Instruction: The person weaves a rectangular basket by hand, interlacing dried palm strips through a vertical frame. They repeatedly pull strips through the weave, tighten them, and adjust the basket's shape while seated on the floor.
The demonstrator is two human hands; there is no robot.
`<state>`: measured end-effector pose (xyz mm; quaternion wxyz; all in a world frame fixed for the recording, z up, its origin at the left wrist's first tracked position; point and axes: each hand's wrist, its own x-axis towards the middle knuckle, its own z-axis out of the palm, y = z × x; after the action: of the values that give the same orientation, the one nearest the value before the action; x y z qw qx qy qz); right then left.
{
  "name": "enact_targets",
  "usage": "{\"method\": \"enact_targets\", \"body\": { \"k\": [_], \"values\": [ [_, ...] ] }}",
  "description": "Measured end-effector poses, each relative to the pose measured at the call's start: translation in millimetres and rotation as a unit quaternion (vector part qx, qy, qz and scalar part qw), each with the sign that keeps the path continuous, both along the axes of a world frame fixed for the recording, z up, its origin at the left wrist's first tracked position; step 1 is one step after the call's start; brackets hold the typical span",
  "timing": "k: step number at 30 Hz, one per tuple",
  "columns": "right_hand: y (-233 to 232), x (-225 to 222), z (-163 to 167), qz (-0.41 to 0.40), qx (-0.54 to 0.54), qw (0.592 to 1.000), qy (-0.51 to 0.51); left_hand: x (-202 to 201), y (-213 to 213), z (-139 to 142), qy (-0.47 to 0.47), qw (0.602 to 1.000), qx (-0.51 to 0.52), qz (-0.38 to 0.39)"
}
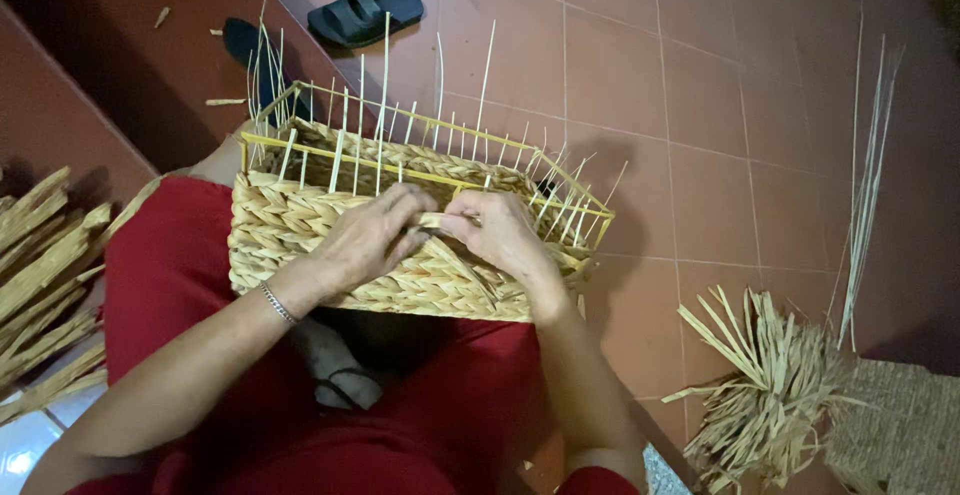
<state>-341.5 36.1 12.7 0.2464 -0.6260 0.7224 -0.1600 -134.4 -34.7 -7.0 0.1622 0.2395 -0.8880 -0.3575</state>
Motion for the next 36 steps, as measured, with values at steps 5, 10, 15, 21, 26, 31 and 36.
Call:
{"method": "enact_targets", "body": {
  "k": [5, 10, 15, 21, 26, 31, 36],
  "values": [
    [12.4, 6.1, -46.0, 0.034, -0.246, 0.963, 0.107, 11.9, -0.7, -12.2, 0.166, 0.964, -0.204, -0.038],
    [21.0, 19.3, -66.7, 0.006, -0.297, 0.947, 0.125, 5.2, -7.8, -24.6, 0.130, 0.980, -0.151, 0.002],
    [36.6, 14.5, -45.5, -0.023, -0.228, 0.970, 0.086, -18.2, -16.2, -25.3, -0.018, 0.996, -0.070, 0.058],
    [68.8, -15.9, -6.8, -0.136, -0.149, 0.979, 0.042, -26.0, -7.8, -21.2, -0.010, 0.989, -0.091, 0.120],
    [78.4, -9.0, -9.0, -0.030, -0.391, 0.918, 0.063, -23.6, 1.2, -25.9, 0.080, 0.964, -0.228, 0.115],
    [108.2, 12.9, 14.4, -0.012, -0.156, 0.987, -0.047, -22.7, 4.6, -26.2, 0.054, 0.972, -0.229, 0.007],
    [110.2, 14.6, 56.0, -0.056, -0.178, 0.982, -0.020, -17.9, 18.3, -18.0, 0.046, 0.980, -0.192, -0.004]
  ]
}}
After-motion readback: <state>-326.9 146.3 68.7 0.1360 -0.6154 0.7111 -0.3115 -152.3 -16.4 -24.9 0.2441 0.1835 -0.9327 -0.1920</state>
